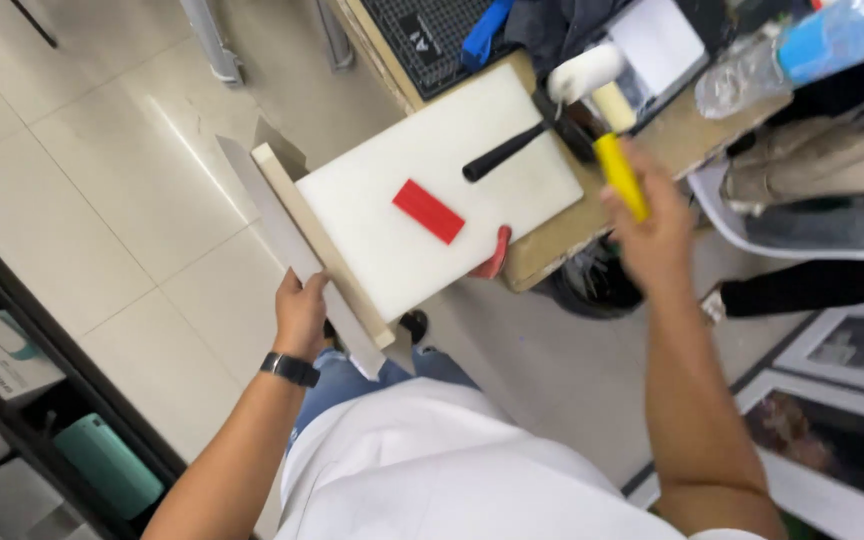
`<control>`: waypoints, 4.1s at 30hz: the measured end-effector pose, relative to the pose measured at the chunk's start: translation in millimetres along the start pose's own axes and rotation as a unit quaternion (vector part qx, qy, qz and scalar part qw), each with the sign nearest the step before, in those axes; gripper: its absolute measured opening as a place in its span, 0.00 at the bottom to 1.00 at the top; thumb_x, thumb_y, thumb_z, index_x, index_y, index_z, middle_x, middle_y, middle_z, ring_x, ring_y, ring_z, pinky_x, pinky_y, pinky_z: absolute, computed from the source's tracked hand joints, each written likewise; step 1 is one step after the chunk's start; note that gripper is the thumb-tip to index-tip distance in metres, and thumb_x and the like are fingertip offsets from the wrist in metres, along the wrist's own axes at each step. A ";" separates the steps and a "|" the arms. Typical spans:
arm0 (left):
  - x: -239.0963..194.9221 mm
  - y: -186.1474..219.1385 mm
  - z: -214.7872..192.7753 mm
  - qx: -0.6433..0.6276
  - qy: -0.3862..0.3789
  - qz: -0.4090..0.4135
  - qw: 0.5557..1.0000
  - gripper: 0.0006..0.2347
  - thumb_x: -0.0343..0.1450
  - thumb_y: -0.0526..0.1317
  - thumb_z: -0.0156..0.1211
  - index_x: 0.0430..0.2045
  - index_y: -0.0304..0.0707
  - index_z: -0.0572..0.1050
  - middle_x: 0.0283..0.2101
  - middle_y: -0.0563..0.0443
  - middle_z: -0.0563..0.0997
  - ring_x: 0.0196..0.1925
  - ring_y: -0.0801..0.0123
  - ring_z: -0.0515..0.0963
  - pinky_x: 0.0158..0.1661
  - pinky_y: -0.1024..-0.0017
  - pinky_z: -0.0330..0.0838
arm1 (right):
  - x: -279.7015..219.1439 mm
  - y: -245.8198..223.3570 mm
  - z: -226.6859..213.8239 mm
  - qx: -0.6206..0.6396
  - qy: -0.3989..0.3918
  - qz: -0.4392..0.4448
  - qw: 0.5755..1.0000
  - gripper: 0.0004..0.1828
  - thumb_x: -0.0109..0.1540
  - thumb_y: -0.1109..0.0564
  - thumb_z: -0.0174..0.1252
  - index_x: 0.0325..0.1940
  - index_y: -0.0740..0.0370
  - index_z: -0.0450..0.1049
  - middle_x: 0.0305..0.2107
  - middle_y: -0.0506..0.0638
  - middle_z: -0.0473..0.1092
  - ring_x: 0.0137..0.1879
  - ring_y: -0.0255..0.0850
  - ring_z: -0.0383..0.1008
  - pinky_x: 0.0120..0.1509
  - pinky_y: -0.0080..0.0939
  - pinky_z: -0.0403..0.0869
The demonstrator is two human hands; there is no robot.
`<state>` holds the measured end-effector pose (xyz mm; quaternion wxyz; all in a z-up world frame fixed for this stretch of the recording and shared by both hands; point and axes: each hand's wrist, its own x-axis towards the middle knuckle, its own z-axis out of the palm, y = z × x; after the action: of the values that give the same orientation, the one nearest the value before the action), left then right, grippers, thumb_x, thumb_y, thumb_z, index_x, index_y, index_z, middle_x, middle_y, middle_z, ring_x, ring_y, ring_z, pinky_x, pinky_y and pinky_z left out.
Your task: Applying and smoothing white adhesive strips onto a board using a squeegee and a roller on a workbench.
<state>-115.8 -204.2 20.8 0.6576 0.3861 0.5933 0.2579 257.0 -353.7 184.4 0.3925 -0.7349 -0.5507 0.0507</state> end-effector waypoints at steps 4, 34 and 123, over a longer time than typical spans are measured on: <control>28.3 -24.6 -8.5 -0.054 0.006 -0.036 0.998 0.20 0.73 0.36 0.62 0.59 0.28 0.70 0.50 0.38 0.81 0.51 0.56 0.82 0.49 0.58 0.79 | -90.0 -69.2 71.4 -0.029 0.013 -0.024 0.999 0.22 0.64 0.59 0.66 0.62 0.67 0.77 0.45 0.67 0.73 0.50 0.65 0.75 0.54 0.56 0.74; 40.9 -22.1 -27.2 -0.080 -0.111 -0.067 0.988 0.14 0.73 0.42 0.64 0.50 0.35 0.74 0.45 0.43 0.85 0.48 0.60 0.85 0.47 0.60 0.83 | -243.5 -180.9 166.9 -0.226 -0.126 0.164 0.952 0.24 0.66 0.57 0.58 0.66 0.40 0.77 0.32 0.48 0.73 0.32 0.48 0.79 0.30 0.43 0.77; 43.6 -32.2 -30.5 -0.189 -0.156 -0.147 0.958 0.15 0.69 0.48 0.68 0.42 0.38 0.78 0.44 0.46 0.86 0.45 0.65 0.85 0.51 0.63 0.79 | -35.8 -170.4 306.3 -0.297 -0.187 0.060 0.934 0.29 0.67 0.57 0.56 0.74 0.50 0.65 0.38 0.52 0.67 0.36 0.54 0.80 0.36 0.55 0.81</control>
<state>-142.3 -181.6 -30.7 0.8338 0.1988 0.4734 0.2028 -43.3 -210.0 69.1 0.0420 -0.8268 -0.5591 0.0447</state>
